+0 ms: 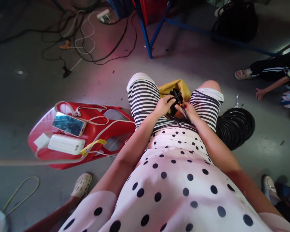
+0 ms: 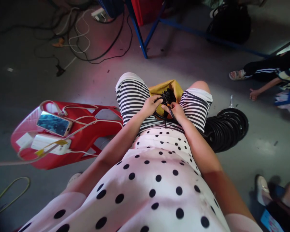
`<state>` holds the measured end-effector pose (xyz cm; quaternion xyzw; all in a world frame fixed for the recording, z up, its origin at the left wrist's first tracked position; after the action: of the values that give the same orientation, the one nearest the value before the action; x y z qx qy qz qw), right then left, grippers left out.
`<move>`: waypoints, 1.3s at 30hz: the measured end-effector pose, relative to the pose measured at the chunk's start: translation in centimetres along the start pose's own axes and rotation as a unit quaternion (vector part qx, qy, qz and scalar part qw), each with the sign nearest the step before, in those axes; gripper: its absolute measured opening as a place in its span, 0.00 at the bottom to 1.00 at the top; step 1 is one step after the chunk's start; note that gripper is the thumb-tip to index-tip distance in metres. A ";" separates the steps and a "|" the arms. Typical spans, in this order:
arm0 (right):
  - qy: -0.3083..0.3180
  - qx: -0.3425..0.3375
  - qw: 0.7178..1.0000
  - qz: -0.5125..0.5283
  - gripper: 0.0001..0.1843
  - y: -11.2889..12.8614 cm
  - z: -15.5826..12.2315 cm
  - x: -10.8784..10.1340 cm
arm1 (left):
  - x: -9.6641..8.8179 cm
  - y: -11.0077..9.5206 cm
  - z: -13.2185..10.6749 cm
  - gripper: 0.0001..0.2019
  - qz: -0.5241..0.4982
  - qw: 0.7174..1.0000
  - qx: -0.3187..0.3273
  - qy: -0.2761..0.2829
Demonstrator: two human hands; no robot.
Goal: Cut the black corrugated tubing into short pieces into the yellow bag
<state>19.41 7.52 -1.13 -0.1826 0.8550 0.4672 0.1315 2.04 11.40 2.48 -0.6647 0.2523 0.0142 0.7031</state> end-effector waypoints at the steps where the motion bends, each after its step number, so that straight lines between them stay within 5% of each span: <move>1: 0.003 -0.002 1.000 -0.002 0.42 0.1 0.0 0.0 | 0.1 -0.1 0.0 0.11 -0.001 1.000 0.003 0.011; 7: -0.047 0.002 0.999 -0.028 0.42 0.1 0.1 -0.9 | 0.6 -0.3 0.1 0.08 -0.031 0.999 -0.017 0.010; 10: -0.054 0.022 0.998 0.019 0.43 -0.3 0.1 -1.0 | 0.7 0.6 0.2 0.07 -0.123 0.990 -0.070 -0.014; 14: -0.049 0.055 0.990 0.124 0.46 -0.8 0.1 -1.0 | 0.3 2.6 -0.7 0.08 -0.303 0.933 -0.170 -0.092; 18: -0.033 0.070 0.981 0.180 0.48 -0.7 -0.2 -0.9 | 1.3 4.5 -2.9 0.10 -0.344 0.878 -0.309 -0.124; 22: -0.025 0.055 0.979 0.197 0.50 -0.1 -0.6 -0.8 | 2.4 4.2 -3.2 0.12 -0.367 0.861 -0.314 -0.162; 28: -0.052 0.043 0.977 0.201 0.45 0.4 -1.0 -1.2 | 4.0 1.7 -2.4 0.17 -0.370 0.885 -0.267 -0.093; 31: -0.064 0.039 0.973 0.219 0.46 0.7 -1.2 -1.4 | 3.3 1.8 -3.7 0.06 -0.343 0.877 -0.317 -0.115; 34: -0.075 0.024 0.973 0.219 0.46 1.2 -1.4 -1.6 | 3.2 1.7 -5.7 0.16 -0.355 0.856 -0.370 -0.072; 37: -0.090 0.010 0.970 0.224 0.45 1.4 -1.5 -1.8 | 3.1 0.0 -7.0 0.24 -0.427 0.843 -0.327 0.003; 39: -0.090 0.011 0.969 0.231 0.45 1.2 -1.5 -1.7 | 2.1 -1.2 -7.5 0.26 -0.417 0.873 -0.252 0.037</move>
<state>20.35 7.23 1.27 0.0643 0.8635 0.4904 0.0984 1.76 3.55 2.89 -0.8629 -0.0343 -0.2419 0.4424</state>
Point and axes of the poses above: each hand's wrist, its own z-axis towards the middle knuckle, its own x-axis out of the palm, y = z × x, the point moved 8 cm from there along z, towards the middle knuckle, and after that the axes turned 10 degrees about x, right-handed, at the moved point
